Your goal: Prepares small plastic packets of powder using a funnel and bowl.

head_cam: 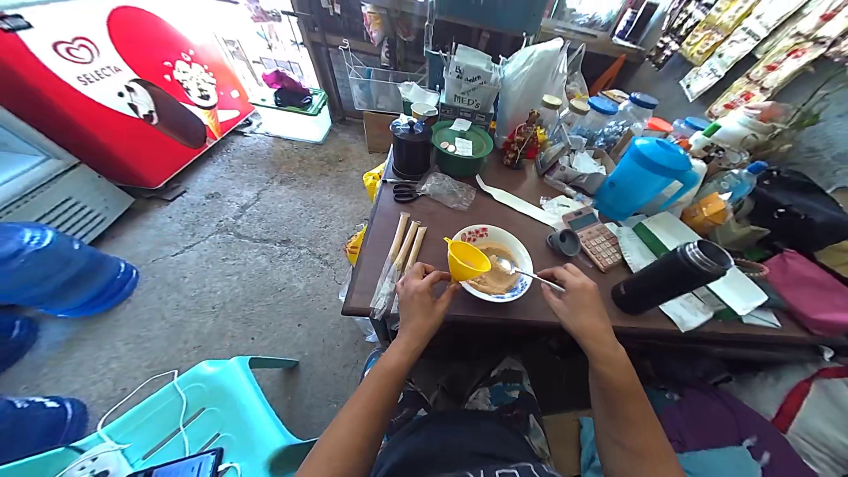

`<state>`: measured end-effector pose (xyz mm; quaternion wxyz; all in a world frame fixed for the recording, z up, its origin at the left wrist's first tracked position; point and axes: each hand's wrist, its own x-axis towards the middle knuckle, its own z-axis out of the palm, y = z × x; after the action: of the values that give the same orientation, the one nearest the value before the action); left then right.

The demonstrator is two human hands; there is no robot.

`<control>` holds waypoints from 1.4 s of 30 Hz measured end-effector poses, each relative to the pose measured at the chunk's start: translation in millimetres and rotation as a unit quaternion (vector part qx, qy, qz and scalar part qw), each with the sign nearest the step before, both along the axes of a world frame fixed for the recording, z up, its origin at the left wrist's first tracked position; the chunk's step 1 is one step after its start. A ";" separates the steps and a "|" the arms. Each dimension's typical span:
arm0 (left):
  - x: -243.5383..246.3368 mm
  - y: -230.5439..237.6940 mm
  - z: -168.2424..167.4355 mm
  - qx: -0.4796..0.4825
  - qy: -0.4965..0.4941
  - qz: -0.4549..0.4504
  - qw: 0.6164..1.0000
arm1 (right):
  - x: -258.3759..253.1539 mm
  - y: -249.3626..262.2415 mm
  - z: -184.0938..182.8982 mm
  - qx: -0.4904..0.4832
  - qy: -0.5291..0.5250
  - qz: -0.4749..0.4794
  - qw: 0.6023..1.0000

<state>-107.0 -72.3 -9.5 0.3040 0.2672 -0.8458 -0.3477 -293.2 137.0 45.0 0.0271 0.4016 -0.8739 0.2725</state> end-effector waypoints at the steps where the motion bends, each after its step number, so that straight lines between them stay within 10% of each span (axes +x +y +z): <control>1: -0.1 1.0 -0.3 0.004 0.001 -0.001 1.000 | -0.9 2.0 -0.2 -0.008 0.009 0.004 1.000; 17: -4.5 -3.6 -49.0 0.038 0.215 -0.099 0.971 | -5.2 0.8 -1.8 -0.024 -0.028 0.049 0.998; 42: -0.8 -13.1 -53.8 0.100 0.181 -0.185 0.961 | 9.6 -15.1 13.5 -0.076 -0.008 0.014 0.997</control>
<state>-107.9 -85.4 -63.3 0.3540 0.0682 -0.7721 -0.5233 -283.6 122.0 58.5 0.0470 0.4089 -0.8449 0.3416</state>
